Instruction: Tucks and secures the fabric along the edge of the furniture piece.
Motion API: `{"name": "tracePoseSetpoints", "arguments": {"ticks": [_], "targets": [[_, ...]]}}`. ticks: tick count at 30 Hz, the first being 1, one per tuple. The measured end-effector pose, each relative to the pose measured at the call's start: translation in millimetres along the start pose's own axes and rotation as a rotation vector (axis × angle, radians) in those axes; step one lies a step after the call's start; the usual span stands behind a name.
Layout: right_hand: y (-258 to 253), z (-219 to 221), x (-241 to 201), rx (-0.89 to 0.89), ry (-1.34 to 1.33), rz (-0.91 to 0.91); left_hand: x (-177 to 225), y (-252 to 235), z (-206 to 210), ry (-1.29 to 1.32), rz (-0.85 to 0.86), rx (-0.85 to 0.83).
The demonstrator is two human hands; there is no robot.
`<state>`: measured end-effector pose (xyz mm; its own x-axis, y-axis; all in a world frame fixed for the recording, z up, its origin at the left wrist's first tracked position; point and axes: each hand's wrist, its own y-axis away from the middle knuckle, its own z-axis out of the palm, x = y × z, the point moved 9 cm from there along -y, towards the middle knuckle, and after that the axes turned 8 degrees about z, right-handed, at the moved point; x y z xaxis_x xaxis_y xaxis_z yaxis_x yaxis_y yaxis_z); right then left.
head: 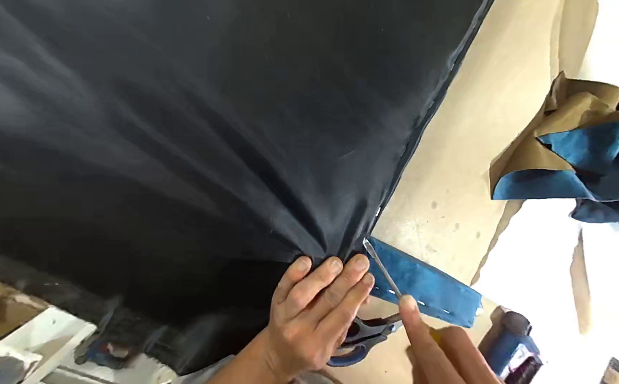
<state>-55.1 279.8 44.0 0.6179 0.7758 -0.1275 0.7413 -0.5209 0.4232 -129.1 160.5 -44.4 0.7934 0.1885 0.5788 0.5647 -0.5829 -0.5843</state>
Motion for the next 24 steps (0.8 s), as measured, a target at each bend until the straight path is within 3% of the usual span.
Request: {"name": "tracePoseSetpoints", "arguments": {"ticks": [3, 9, 13, 17, 21, 24], "targets": [[6.4, 15.3, 16.2, 0.019, -0.265, 0.046, 7.3, 2.5, 0.2, -0.018, 0.009, 0.008], [8.6, -7.2, 8.5, 0.32, 0.247, -0.147, 13.5, -15.7, -9.3, -0.123, 0.064, -0.022], [10.7, -11.0, 13.0, 0.199, 0.158, -0.222, 9.6, -38.1, -26.0, -0.237, 0.092, -0.043], [8.7, -8.7, 16.7, 0.139, 0.061, -0.245, -6.4, -22.2, -17.0, -0.271, 0.044, -0.045], [12.7, -5.9, 1.2, 0.207, 0.216, -0.195, -10.8, -8.7, -9.0, -0.219, -0.007, -0.04], [10.0, -0.6, -5.7, 0.162, 0.272, -0.181, -14.6, -6.3, -7.1, -0.186, -0.05, -0.021]]}}
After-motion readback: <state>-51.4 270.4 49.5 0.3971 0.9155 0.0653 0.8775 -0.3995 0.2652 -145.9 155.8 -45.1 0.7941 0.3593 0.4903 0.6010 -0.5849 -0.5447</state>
